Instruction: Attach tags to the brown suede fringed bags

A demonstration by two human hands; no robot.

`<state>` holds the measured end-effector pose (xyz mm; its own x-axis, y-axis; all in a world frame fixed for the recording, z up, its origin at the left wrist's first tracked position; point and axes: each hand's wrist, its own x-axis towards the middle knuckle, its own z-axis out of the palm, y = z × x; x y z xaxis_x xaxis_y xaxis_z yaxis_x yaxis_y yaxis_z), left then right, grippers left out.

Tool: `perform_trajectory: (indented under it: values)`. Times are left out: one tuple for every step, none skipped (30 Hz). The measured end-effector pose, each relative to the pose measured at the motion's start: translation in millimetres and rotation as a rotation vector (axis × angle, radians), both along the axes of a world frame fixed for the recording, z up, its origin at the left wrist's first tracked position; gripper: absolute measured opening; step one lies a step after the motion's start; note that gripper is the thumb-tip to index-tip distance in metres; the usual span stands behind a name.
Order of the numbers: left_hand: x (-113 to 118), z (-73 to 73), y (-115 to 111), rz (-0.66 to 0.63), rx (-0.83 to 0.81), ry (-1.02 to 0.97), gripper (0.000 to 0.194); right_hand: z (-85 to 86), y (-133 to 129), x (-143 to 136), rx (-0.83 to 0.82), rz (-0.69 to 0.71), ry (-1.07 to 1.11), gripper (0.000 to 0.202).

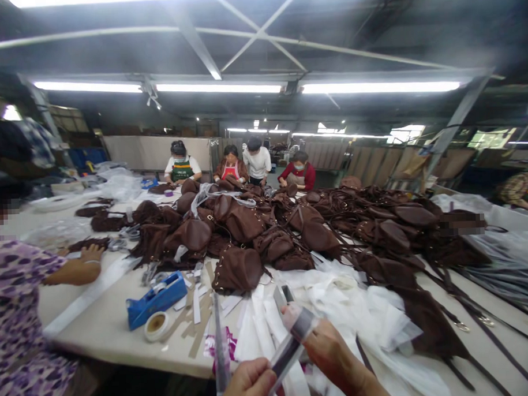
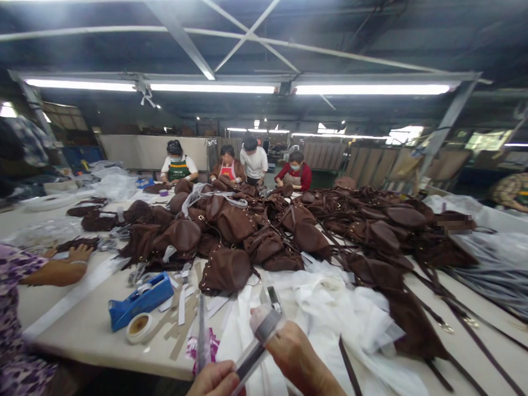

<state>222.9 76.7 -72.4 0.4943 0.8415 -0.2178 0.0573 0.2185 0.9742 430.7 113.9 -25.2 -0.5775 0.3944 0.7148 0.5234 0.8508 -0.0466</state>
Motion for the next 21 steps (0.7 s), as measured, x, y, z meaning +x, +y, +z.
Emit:
perform_trajectory:
  values:
    - [-3,6.6,1,0.027,-0.033,-0.001,0.068,-2.9,0,-2,-0.040,0.001,-0.071,0.035]
    - [-7,14.4,2,0.051,-0.074,-0.006,0.064,-6.6,0,-4,-0.089,-0.012,-0.134,0.036]
    - [-11,23.0,5,0.061,-0.121,-0.010,0.059,-10.5,-1,-5,-0.137,-0.035,-0.190,0.037]
    - [-16,31.9,8,0.046,-0.172,-0.016,0.054,-14.0,-3,-6,-0.181,-0.071,-0.244,0.037]
    - [-20,40.4,12,0.014,-0.222,-0.027,0.050,-16.4,-5,-7,-0.218,-0.110,-0.297,0.036]
    - [-24,48.2,17,-0.036,-0.277,-0.046,0.046,-17.4,-7,-7,-0.238,-0.132,-0.352,0.033]
    - [-28,54.9,22,-0.086,-0.330,-0.077,0.043,-16.5,-9,-8,-0.249,-0.138,-0.405,0.030]
    - [-31,60.3,28,-0.131,-0.374,-0.116,0.042,-13.8,-11,-8,-0.258,-0.134,-0.447,0.024]
    - [-34,64.5,34,-0.171,-0.411,-0.158,0.043,-9.5,-13,-9,-0.266,-0.125,-0.478,0.016]
    - [-37,67.5,39,-0.210,-0.439,-0.192,0.045,-3.9,-15,-11,-0.279,-0.119,-0.505,0.006]
    - [-39,69.5,44,-0.250,-0.457,-0.211,0.046,2.5,-16,-14,-0.303,-0.117,-0.537,0.007]
    - [-42,70.6,49,-0.288,-0.467,-0.208,0.045,9.1,-17,-17,-0.332,-0.126,-0.574,0.013]
    - [-44,71.0,53,-0.326,-0.472,-0.186,0.042,15.5,-17,-20,-0.366,-0.143,-0.620,0.015]
    - [-46,70.9,56,-0.361,-0.470,-0.139,0.040,21.3,-17,-23,-0.395,-0.155,-0.674,0.014]
    - [-48,70.6,58,-0.387,-0.454,-0.074,0.038,26.1,-17,-26,-0.417,-0.162,-0.726,0.013]
    - [-49,70.2,59,-0.406,-0.429,-0.004,0.038,29.6,-17,-28,-0.435,-0.165,-0.765,0.014]
    - [-50,69.8,59,-0.422,-0.400,0.064,0.041,31.8,-17,-28,-0.450,-0.165,-0.788,0.016]
    - [-51,69.4,58,-0.440,-0.372,0.121,0.046,32.6,-17,-28,-0.460,-0.162,-0.797,0.018]
    - [-51,69.2,55,-0.465,-0.352,0.165,0.051,32.0,-17,-27,-0.465,-0.157,-0.799,0.021]
    - [-51,69.0,53,-0.491,-0.339,0.193,0.056,30.5,-18,-25,-0.461,-0.148,-0.797,0.023]
    - [-51,68.8,50,-0.512,-0.338,0.205,0.059,28.1,-18,-23,-0.457,-0.137,-0.797,0.024]
